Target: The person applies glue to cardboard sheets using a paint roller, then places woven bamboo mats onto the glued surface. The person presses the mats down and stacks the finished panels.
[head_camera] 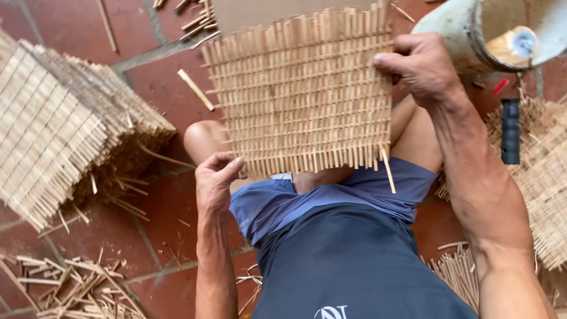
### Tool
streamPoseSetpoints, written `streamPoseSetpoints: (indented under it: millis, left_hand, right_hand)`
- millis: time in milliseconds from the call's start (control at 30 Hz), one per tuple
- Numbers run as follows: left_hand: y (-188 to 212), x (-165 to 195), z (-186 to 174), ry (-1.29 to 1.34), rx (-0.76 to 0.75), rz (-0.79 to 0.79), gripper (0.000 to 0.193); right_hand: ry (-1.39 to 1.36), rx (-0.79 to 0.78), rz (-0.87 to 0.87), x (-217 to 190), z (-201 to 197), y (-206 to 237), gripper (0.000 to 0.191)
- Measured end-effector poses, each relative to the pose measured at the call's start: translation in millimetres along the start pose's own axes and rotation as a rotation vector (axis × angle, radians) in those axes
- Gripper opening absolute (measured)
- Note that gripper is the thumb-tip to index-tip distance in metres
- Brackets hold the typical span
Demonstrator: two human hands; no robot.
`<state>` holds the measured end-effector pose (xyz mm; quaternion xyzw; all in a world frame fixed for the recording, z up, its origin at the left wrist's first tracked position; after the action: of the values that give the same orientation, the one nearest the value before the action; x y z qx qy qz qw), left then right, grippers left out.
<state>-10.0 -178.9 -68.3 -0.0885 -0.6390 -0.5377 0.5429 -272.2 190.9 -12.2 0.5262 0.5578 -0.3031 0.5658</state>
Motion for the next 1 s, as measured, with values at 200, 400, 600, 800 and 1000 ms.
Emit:
streamPoseSetpoints:
  millis: [200,400,600,800,1000]
  left_hand:
    - [0,-8,-4,-0.022,-0.031,0.092,0.012]
    - [-5,-21,-17,0.102,-0.038,0.041,0.012]
    - [-11,-28,-26,0.161,-0.047,-0.037,0.013]
    - [-16,-34,-33,0.226,-0.134,-0.045,0.011]
    - [-20,-38,-46,0.159,-0.023,-0.029,0.013]
  right_hand:
    - [0.017,-0.011,-0.054,-4,4,7,0.015]
    - [0.026,-0.034,-0.055,1,3,8,0.021]
    - [-0.023,-0.049,-0.051,2,6,8,0.019]
    - [0.002,-0.031,-0.089,-2,7,11,0.017]
    - [-0.037,-0.033,-0.079,2,8,13,0.014]
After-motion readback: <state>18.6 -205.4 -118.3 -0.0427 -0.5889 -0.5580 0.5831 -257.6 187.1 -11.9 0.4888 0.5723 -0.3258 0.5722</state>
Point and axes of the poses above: each hand's wrist, its own y-axis away from the middle knuckle, its own z-axis out of the palm, x = y × z, the point moved 3 cm from there along -y, towards the middle knuckle, and after that the axes turned 6 degrees about x, right-handed, at the moved point
